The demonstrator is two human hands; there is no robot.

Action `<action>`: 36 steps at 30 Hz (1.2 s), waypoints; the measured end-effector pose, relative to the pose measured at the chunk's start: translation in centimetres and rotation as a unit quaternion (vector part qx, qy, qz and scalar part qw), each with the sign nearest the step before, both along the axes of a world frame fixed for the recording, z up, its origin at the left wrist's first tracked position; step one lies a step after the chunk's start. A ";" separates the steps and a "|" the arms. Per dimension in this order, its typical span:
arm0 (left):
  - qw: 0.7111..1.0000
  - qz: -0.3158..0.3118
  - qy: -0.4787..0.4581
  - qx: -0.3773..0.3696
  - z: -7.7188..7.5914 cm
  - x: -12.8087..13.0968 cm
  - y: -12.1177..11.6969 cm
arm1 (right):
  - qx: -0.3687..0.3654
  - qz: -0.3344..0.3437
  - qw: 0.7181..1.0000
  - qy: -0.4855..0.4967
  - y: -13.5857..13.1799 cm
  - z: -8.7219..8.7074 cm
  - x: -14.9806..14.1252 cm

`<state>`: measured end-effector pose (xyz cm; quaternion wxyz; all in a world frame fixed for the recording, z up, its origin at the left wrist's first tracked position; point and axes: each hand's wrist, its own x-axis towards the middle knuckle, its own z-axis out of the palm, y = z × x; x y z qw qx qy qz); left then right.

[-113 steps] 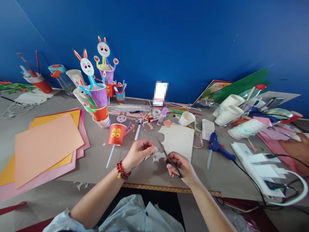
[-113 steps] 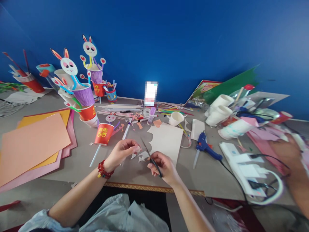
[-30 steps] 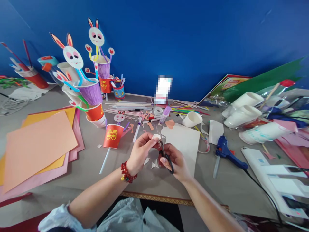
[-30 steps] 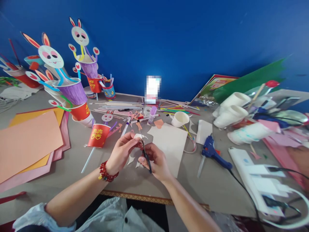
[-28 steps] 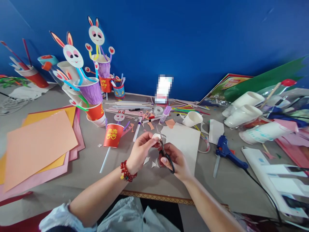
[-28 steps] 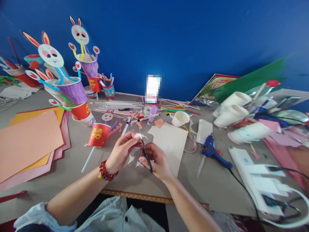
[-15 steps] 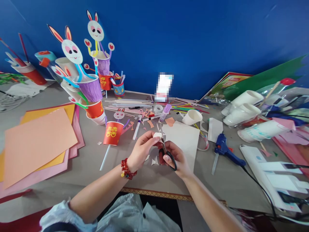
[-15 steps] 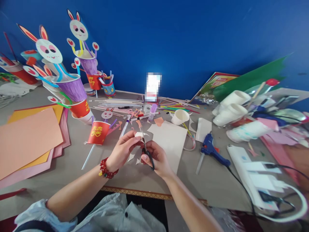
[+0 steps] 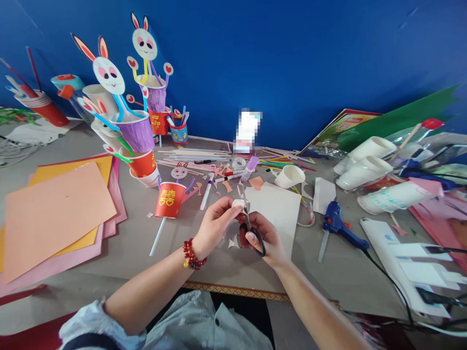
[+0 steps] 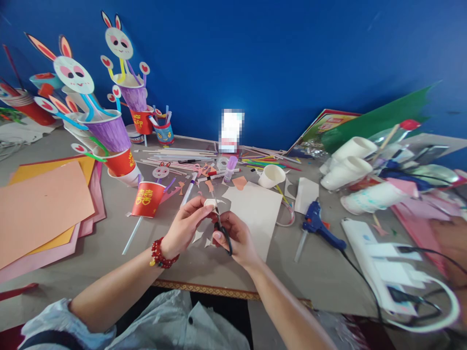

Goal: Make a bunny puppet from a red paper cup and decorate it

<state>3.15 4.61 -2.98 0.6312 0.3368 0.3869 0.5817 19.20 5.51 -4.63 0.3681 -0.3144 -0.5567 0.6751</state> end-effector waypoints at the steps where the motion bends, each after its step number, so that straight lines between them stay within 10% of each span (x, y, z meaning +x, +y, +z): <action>1: 1.000 0.001 0.001 -0.001 0.0 0.0 0.0 | 0.001 -0.001 1.000 -0.002 0.0 0.0 0.0; 36: 1.000 0.013 0.028 0.007 0.4 -0.6 0.3 | 0.006 -0.020 0.999 -0.039 0.3 0.2 0.7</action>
